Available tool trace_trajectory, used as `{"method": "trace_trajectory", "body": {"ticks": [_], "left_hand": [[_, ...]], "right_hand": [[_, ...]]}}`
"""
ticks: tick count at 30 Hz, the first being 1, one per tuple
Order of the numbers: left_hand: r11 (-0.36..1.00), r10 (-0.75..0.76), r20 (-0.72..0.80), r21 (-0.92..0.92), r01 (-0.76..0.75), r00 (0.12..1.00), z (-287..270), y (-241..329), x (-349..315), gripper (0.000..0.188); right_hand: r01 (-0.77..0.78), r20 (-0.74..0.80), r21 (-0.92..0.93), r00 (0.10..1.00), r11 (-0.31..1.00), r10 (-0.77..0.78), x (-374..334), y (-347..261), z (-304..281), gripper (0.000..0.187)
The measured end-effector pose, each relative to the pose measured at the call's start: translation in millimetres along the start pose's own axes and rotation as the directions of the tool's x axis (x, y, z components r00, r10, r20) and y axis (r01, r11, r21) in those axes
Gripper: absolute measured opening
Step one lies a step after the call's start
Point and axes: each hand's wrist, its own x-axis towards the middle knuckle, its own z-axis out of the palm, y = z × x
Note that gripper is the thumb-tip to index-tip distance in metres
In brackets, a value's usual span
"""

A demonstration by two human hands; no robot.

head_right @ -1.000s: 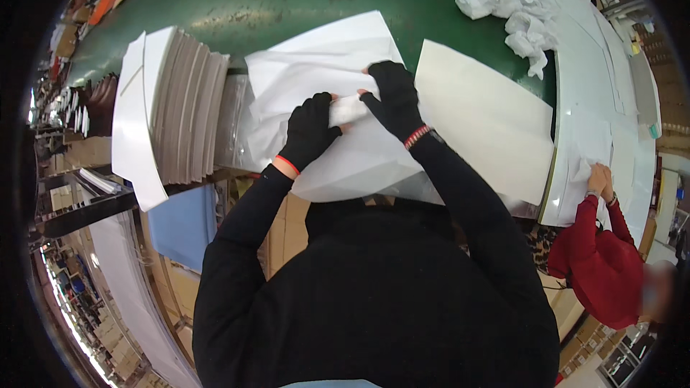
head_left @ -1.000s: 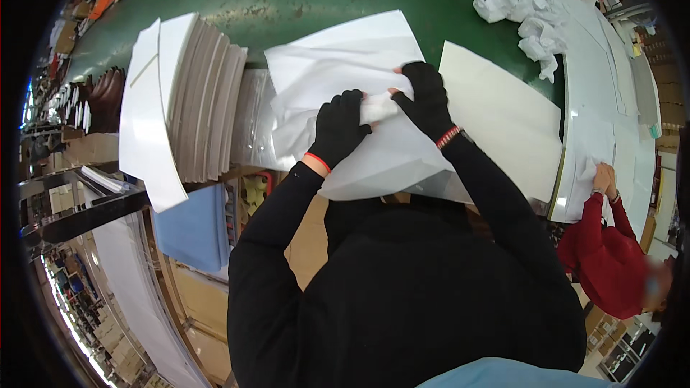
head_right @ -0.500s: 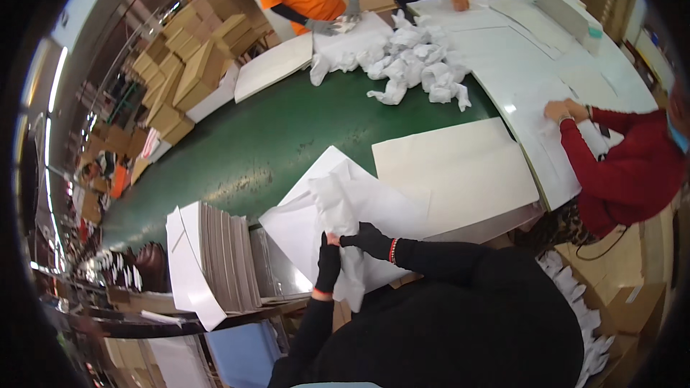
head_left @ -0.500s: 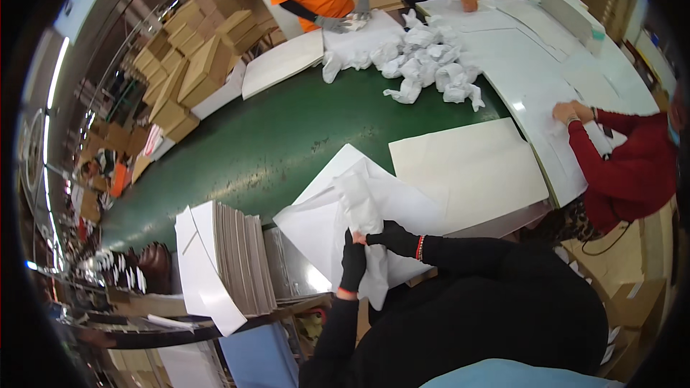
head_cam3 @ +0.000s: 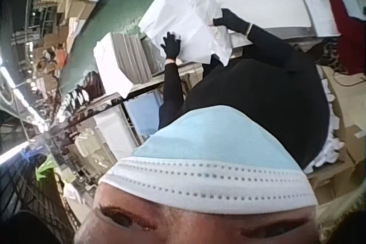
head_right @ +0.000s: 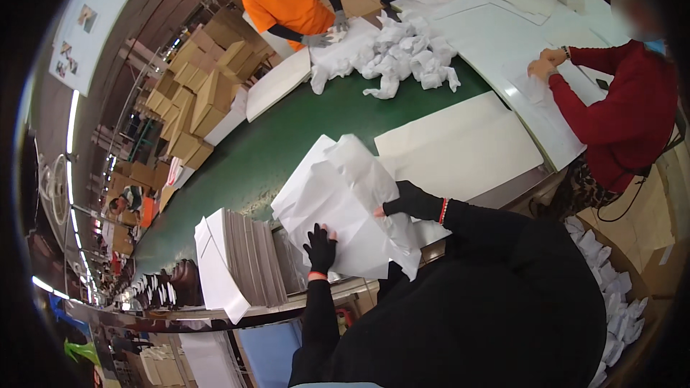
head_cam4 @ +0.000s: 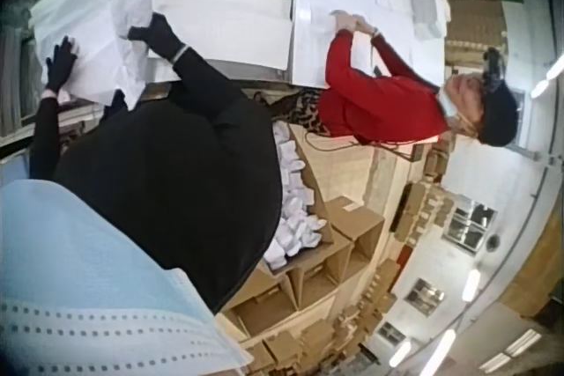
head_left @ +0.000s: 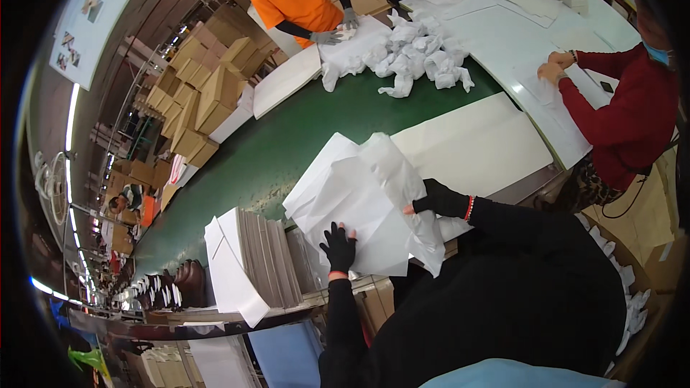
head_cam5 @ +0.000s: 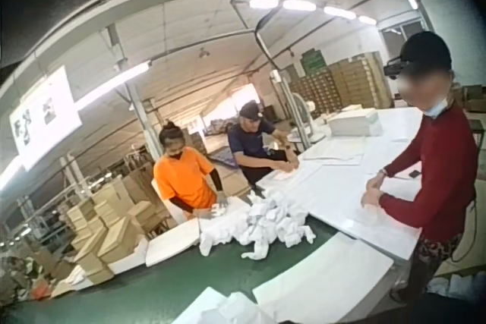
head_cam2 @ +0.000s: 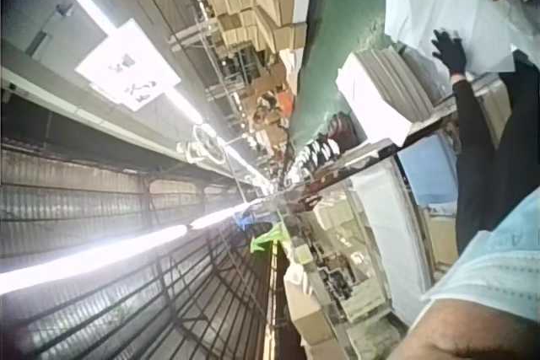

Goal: The person wraps small white items in white paper sheets at a workstation. They pick up a sheet, place an item in the center, fold the paper around it, and place the wrapped bundle into a cardboard box. The process is repeated continuously with other workers visible in the background.

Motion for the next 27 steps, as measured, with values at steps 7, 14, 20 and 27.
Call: {"method": "trace_trajectory", "body": {"ticks": [7, 14, 20, 27], "left_hand": [[0.025, 0.343, -0.23, -0.967, -0.254, 0.911, -140.9, 106.4, -43.9, 0.123], [0.066, -0.014, -0.309, -0.949, -0.307, 0.951, -190.0, 152.2, -72.5, 0.097], [-0.088, -0.123, -0.151, -0.983, -0.162, 0.981, -186.9, 158.6, -79.3, 0.062], [0.614, -0.134, -0.513, -0.714, -0.335, 0.848, -140.7, 158.9, -75.0, 0.064]], "right_hand": [[0.188, 0.176, -0.342, 0.975, 0.921, -0.134, -15.4, -32.7, 20.9, 0.063], [0.279, 0.31, -0.425, 0.939, 0.861, -0.151, -20.9, -46.3, 41.7, 0.054], [0.362, 0.415, -0.451, 0.894, 0.816, -0.168, -32.1, -48.1, 43.2, 0.051], [0.335, 0.451, -0.552, 0.89, 0.764, -0.065, -34.7, -21.7, 37.2, 0.096]]}}
